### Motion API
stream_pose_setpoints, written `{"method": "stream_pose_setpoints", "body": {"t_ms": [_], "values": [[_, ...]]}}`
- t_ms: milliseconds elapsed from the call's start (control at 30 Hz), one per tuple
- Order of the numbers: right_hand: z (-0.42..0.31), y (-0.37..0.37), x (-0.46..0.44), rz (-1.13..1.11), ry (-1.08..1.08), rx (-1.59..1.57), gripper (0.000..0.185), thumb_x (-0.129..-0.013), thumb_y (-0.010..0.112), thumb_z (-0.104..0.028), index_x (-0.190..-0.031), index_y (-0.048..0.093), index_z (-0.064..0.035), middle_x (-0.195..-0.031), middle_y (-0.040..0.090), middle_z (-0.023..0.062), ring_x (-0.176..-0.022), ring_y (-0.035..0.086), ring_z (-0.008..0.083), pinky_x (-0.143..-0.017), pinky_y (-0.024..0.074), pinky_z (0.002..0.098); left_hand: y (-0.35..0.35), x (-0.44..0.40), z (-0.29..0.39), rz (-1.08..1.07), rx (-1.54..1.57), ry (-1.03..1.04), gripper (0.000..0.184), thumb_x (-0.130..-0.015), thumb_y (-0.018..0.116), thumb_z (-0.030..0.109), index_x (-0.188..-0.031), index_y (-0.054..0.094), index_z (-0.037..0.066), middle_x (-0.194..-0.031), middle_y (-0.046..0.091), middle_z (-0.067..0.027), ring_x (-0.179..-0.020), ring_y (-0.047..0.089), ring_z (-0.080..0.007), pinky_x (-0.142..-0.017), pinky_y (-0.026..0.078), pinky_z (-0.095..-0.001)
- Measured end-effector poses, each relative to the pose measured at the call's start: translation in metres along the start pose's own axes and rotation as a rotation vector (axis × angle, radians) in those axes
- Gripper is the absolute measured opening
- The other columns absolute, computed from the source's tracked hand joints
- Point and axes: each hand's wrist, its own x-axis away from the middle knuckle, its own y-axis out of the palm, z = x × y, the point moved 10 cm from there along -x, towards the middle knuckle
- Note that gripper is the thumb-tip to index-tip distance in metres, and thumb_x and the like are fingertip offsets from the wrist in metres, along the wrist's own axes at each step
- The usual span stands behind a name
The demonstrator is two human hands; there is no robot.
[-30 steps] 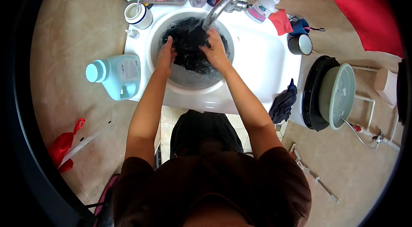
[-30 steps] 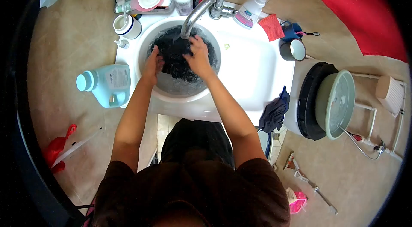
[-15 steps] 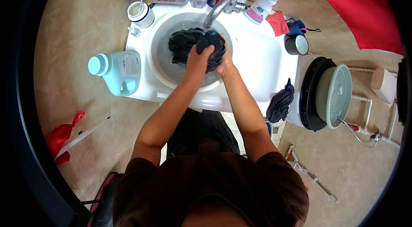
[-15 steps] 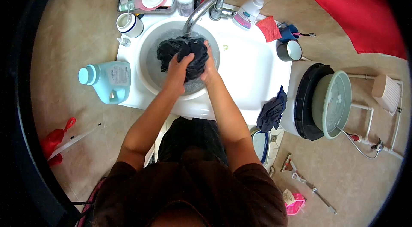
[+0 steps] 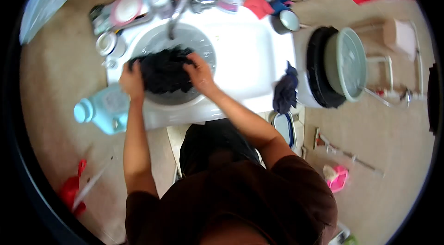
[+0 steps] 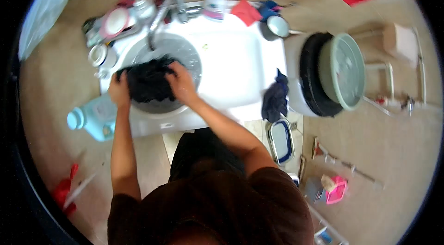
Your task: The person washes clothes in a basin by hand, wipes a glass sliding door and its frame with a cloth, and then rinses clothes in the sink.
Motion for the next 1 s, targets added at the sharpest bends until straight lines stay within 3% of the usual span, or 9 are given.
{"method": "stream_pose_setpoints", "body": {"t_ms": [33,133,200,300,400,567,767,933,1000], "values": [[-0.032,-0.017,0.005,0.136,-0.209,0.194,0.023,-0.082,0.061,-0.007,-0.104,0.058,-0.0003,-0.100,0.060,0.0214,-0.096,0.057,0.0419,-0.081,0.0470,0.0440,-0.001,0.007,-0.006,-0.047,0.020,0.004,0.035,-0.089,0.059,0.032,-0.109,0.063,0.003,-0.094,0.068,-0.0196,-0.086,0.064,-0.0408,-0.077,0.049,-0.0465],[-0.032,-0.022,0.006,0.172,-0.082,0.408,0.031,-0.082,0.064,-0.008,-0.111,0.054,-0.0061,-0.111,0.051,0.0184,-0.094,0.056,0.0413,-0.084,0.0460,0.0457,-0.011,0.034,0.016,-0.035,-0.142,0.107,0.055,-0.090,0.060,0.023,-0.137,0.040,0.002,-0.133,0.048,-0.0234,-0.114,0.051,-0.0432,-0.092,0.043,-0.0462],[-0.018,-0.011,0.000,0.138,-0.108,0.287,0.042,-0.084,0.065,-0.019,-0.124,0.052,-0.0099,-0.131,0.042,0.0209,-0.114,0.048,0.0447,-0.094,0.0429,0.0509,-0.002,0.044,0.042,0.004,-0.155,0.296,0.063,-0.094,0.054,0.035,-0.146,0.030,0.009,-0.146,0.033,-0.0226,-0.125,0.040,-0.0484,-0.100,0.037,-0.0493],[0.002,0.033,0.009,-0.058,-0.065,0.618,0.057,-0.086,0.063,-0.034,-0.137,0.046,-0.0143,-0.150,0.020,0.0218,-0.133,0.027,0.0498,-0.104,0.0292,0.0625,0.081,0.070,0.003,-0.439,-0.401,0.224,0.065,-0.096,0.044,0.049,-0.150,0.025,0.019,-0.152,0.023,-0.0219,-0.133,0.028,-0.0512,-0.106,0.028,-0.0562],[0.052,0.057,-0.006,-0.208,-0.022,0.694,0.064,-0.087,0.058,-0.045,-0.142,0.041,-0.0186,-0.158,0.001,0.0166,-0.139,0.010,0.0523,-0.105,0.0161,0.0706,0.111,0.079,-0.006,-0.417,-0.482,0.237,0.065,-0.096,0.035,0.057,-0.151,0.021,0.026,-0.155,0.017,-0.0215,-0.138,0.018,-0.0506,-0.107,0.021,-0.0635],[0.070,0.061,-0.035,-0.318,0.125,0.682,0.058,-0.090,0.052,-0.045,-0.142,0.043,-0.0207,-0.155,0.018,0.0177,-0.140,0.015,0.0482,-0.111,0.0107,0.0629,0.150,0.058,-0.020,-0.483,-0.559,0.178,0.072,-0.094,0.039,0.060,-0.153,0.014,0.027,-0.157,0.012,-0.0174,-0.139,0.019,-0.0485,-0.106,0.024,-0.0630],[0.079,0.079,-0.063,-0.357,0.163,0.782,0.063,-0.090,0.048,-0.052,-0.144,0.040,-0.0209,-0.157,0.017,0.0131,-0.141,0.016,0.0447,-0.113,0.0107,0.0591,0.169,0.029,-0.023,-0.533,-0.562,0.123,0.072,-0.094,0.041,0.056,-0.152,0.014,0.023,-0.155,0.019,-0.0194,-0.139,0.021,-0.0451,-0.104,0.025,-0.0655],[0.098,0.085,-0.077,-0.244,0.176,0.600,0.058,-0.091,0.049,-0.045,-0.143,0.042,-0.0210,-0.151,0.029,0.0139,-0.138,0.026,0.0377,-0.111,0.0189,0.0578,0.203,0.001,-0.077,-0.423,-0.408,0.093,0.064,-0.094,0.034,0.062,-0.150,0.020,0.035,-0.158,0.015,-0.0048,-0.140,0.020,-0.0391,-0.102,0.018,-0.0708],[0.105,0.088,-0.077,-0.179,0.153,0.501,0.055,-0.090,0.052,-0.043,-0.139,0.047,-0.0199,-0.149,0.032,0.0139,-0.135,0.030,0.0371,-0.110,0.0209,0.0569,0.256,-0.012,-0.116,-0.190,-1.238,0.914,0.067,-0.095,0.045,0.049,-0.152,0.021,0.023,-0.158,0.015,-0.0102,-0.137,0.028,-0.0389,-0.109,0.027,-0.0526]]}}
